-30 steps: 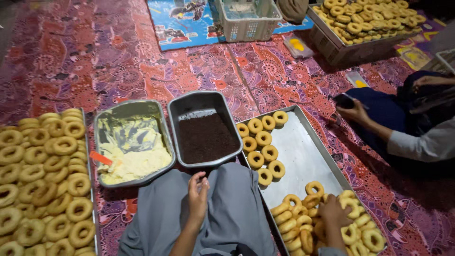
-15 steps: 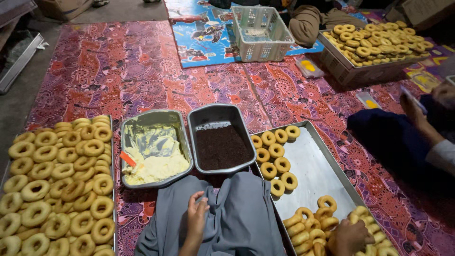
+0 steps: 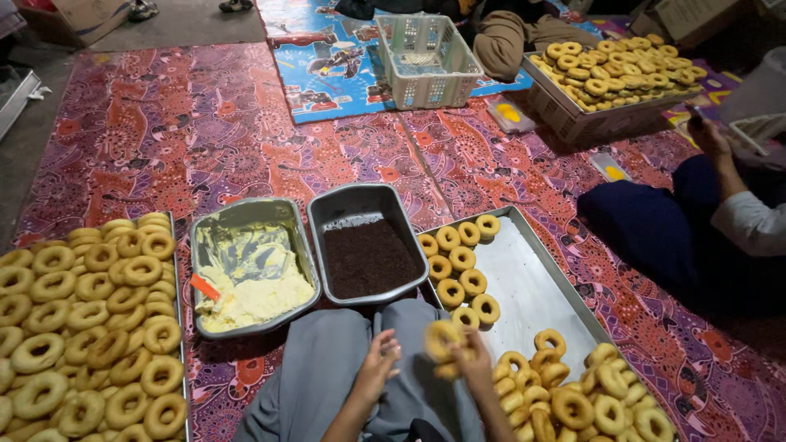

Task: The person sits on a patterned floor mat and fills ring-shaped pastries with a white cream using a small spatula. They then dip the filled pastries into a tray of dark crumbs and place them on a metal tray.

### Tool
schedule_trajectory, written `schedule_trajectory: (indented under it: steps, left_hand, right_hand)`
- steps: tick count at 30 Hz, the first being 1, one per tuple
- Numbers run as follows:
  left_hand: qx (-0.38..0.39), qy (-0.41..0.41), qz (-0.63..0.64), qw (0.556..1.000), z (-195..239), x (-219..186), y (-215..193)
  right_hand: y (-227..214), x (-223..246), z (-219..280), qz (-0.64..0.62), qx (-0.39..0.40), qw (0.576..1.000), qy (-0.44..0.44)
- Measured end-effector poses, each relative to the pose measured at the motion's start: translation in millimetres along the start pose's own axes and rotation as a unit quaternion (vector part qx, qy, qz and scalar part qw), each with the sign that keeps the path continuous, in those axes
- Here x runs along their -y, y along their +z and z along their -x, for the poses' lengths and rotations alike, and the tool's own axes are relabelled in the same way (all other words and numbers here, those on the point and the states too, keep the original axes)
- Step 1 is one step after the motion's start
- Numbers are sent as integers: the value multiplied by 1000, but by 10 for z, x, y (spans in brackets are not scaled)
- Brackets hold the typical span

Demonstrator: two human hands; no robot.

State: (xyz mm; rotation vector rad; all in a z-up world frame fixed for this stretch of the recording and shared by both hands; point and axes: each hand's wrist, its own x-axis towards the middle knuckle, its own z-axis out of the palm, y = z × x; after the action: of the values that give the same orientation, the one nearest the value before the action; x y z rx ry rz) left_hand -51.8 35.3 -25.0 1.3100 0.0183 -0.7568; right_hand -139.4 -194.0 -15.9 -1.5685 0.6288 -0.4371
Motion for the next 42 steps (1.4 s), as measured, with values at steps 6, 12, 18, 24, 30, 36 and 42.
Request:
schedule_trajectory:
  steps: [6,12,18,24,30,36,42]
  left_hand:
    - [-43,154,162,974,-27,-224,-300]
    - [-81,113,407,903,60,-521,-898]
    - [-85,118,514,845,-3,-442,-1196]
    - [-211,74,519,825,-258,-27,-1778]
    - [-271,93,586,758,-196,204,-2407]
    - [-347,146,573,728,-215,308,-2695]
    - [-281,154,616,720,-235,221,-2693]
  right_hand:
    - [1104,754,43,-233,320,898,191]
    - [1454,946,-432,-320,324,859,232]
    - [2245,688,-303,-239,246,932,117]
    - [2711,810,798,203,311,862,-345]
    - [2999,1045,726,148,512,756,-380]
    - [3681,679,-218,169,529,745,-370]
    - [4245,277,-749,250,373,789,-419]
